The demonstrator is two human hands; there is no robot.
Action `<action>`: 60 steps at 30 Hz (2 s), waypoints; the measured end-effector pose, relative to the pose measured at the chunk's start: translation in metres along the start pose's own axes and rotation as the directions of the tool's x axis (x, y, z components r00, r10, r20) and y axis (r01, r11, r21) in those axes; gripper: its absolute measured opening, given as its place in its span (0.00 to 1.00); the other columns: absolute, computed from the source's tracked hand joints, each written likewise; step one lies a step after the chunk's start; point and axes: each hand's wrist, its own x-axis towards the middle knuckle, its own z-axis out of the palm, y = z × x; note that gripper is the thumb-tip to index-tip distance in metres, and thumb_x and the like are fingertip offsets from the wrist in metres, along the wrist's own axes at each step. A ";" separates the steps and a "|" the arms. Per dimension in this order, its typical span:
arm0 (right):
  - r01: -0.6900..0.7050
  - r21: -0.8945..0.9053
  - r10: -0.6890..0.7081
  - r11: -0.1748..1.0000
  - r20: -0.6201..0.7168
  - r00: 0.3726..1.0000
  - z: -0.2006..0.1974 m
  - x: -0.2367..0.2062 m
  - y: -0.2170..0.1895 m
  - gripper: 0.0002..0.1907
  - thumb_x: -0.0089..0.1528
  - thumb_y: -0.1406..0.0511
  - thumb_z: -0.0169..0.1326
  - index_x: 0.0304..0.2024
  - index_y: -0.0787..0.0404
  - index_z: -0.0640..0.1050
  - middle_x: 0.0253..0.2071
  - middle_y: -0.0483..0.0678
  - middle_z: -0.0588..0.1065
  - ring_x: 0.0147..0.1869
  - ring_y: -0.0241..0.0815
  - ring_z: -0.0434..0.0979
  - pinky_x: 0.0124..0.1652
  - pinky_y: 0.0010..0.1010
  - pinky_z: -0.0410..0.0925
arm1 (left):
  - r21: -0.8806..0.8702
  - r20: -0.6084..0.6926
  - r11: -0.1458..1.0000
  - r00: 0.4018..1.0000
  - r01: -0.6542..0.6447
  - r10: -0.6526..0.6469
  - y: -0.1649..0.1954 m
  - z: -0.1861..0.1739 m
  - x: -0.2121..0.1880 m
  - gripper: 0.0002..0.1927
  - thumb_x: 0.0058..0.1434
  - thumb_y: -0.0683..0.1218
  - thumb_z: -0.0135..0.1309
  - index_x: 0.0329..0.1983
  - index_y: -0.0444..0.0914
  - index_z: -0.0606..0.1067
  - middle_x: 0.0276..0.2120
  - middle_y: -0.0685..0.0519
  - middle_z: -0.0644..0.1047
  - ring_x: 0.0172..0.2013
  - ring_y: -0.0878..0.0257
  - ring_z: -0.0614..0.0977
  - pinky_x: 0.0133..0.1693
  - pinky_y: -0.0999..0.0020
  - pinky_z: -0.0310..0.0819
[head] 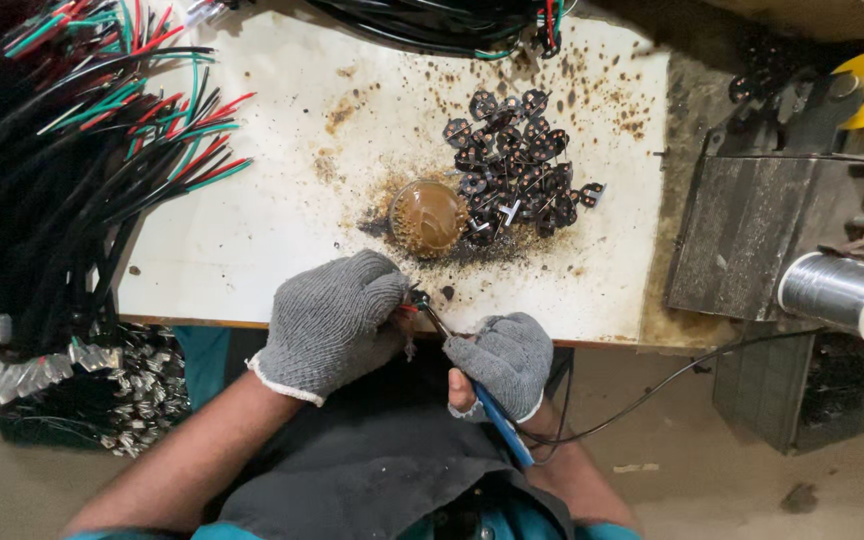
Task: The person solders wires to small connector components at a workbench. They hold a wire against a component with one hand, apply a heated soldering iron with the other, dip the joint in flux, and place finished connectors on the table while drawing new wires from a bundle.
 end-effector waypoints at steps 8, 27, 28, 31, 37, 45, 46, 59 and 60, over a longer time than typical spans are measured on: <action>-0.106 0.096 0.117 0.990 -0.127 0.985 0.001 0.002 -0.004 0.10 0.61 0.61 0.57 0.37 0.62 0.79 0.29 0.49 0.74 0.33 0.51 0.76 0.38 0.41 0.70 | 0.002 0.009 1.000 1.000 0.014 -0.014 0.001 -0.002 0.002 0.11 0.45 0.46 0.63 0.31 0.45 0.76 0.31 0.52 0.76 0.31 0.51 0.80 0.29 0.55 0.73; -0.465 0.564 0.589 0.682 -0.047 0.807 0.030 -0.012 -0.003 0.18 0.73 0.56 0.53 0.52 0.62 0.65 0.35 0.45 0.77 0.40 0.38 0.83 0.45 0.31 0.75 | 0.076 0.013 0.996 0.999 0.045 -0.046 0.005 -0.004 0.001 0.07 0.48 0.50 0.60 0.27 0.44 0.78 0.27 0.50 0.76 0.27 0.50 0.81 0.27 0.54 0.73; -0.436 0.516 0.566 0.737 -0.121 0.815 0.035 -0.008 -0.005 0.15 0.76 0.58 0.51 0.54 0.60 0.64 0.35 0.43 0.79 0.40 0.36 0.83 0.47 0.31 0.75 | 0.067 -0.002 0.997 0.999 0.035 -0.034 0.004 -0.004 0.001 0.07 0.48 0.49 0.60 0.28 0.44 0.78 0.28 0.50 0.76 0.27 0.51 0.81 0.27 0.54 0.74; -0.522 0.534 0.660 0.666 -0.096 0.745 0.026 0.006 -0.020 0.10 0.74 0.65 0.51 0.52 0.58 0.64 0.39 0.48 0.79 0.43 0.41 0.81 0.48 0.35 0.75 | 0.075 0.003 0.996 0.999 0.043 -0.043 0.004 -0.004 -0.001 0.08 0.48 0.50 0.61 0.28 0.44 0.77 0.28 0.50 0.76 0.27 0.50 0.81 0.26 0.54 0.73; -0.328 0.210 0.363 0.921 -0.157 0.919 0.006 0.054 -0.041 0.17 0.60 0.71 0.57 0.48 0.71 0.66 0.39 0.51 0.79 0.43 0.49 0.79 0.49 0.42 0.68 | 0.088 -0.007 0.996 1.000 0.022 -0.021 0.004 -0.003 0.001 0.08 0.48 0.50 0.61 0.26 0.43 0.76 0.28 0.50 0.75 0.27 0.50 0.81 0.27 0.54 0.73; -0.523 0.131 0.536 0.842 -0.088 0.840 0.018 0.052 -0.044 0.11 0.58 0.71 0.59 0.43 0.58 0.83 0.37 0.52 0.81 0.42 0.50 0.83 0.44 0.37 0.73 | 0.072 0.010 0.997 0.999 0.037 -0.038 0.001 -0.003 0.000 0.08 0.48 0.51 0.61 0.25 0.44 0.76 0.27 0.50 0.75 0.27 0.49 0.81 0.27 0.53 0.73; -0.499 0.208 0.527 0.841 -0.110 0.843 0.019 0.049 -0.044 0.10 0.60 0.71 0.58 0.44 0.58 0.82 0.40 0.51 0.82 0.43 0.49 0.84 0.45 0.36 0.74 | 0.074 0.017 0.996 0.999 0.041 -0.042 0.001 -0.002 0.000 0.08 0.48 0.51 0.61 0.25 0.44 0.76 0.26 0.50 0.75 0.27 0.49 0.81 0.27 0.53 0.73; -0.438 0.073 0.444 0.896 -0.159 0.882 0.027 0.046 -0.047 0.10 0.57 0.74 0.60 0.41 0.60 0.82 0.39 0.51 0.82 0.42 0.48 0.85 0.45 0.32 0.75 | 0.068 0.028 0.997 0.999 0.028 -0.030 0.003 -0.009 -0.002 0.10 0.48 0.52 0.61 0.29 0.44 0.77 0.28 0.50 0.76 0.28 0.50 0.81 0.27 0.53 0.73; -0.443 0.075 0.450 0.893 -0.156 0.879 0.027 0.046 -0.047 0.10 0.57 0.74 0.61 0.41 0.60 0.82 0.39 0.52 0.82 0.42 0.48 0.85 0.44 0.32 0.75 | 0.049 0.070 0.998 0.997 0.034 -0.038 0.004 -0.012 -0.002 0.10 0.49 0.52 0.61 0.31 0.44 0.76 0.28 0.49 0.76 0.28 0.49 0.81 0.28 0.52 0.73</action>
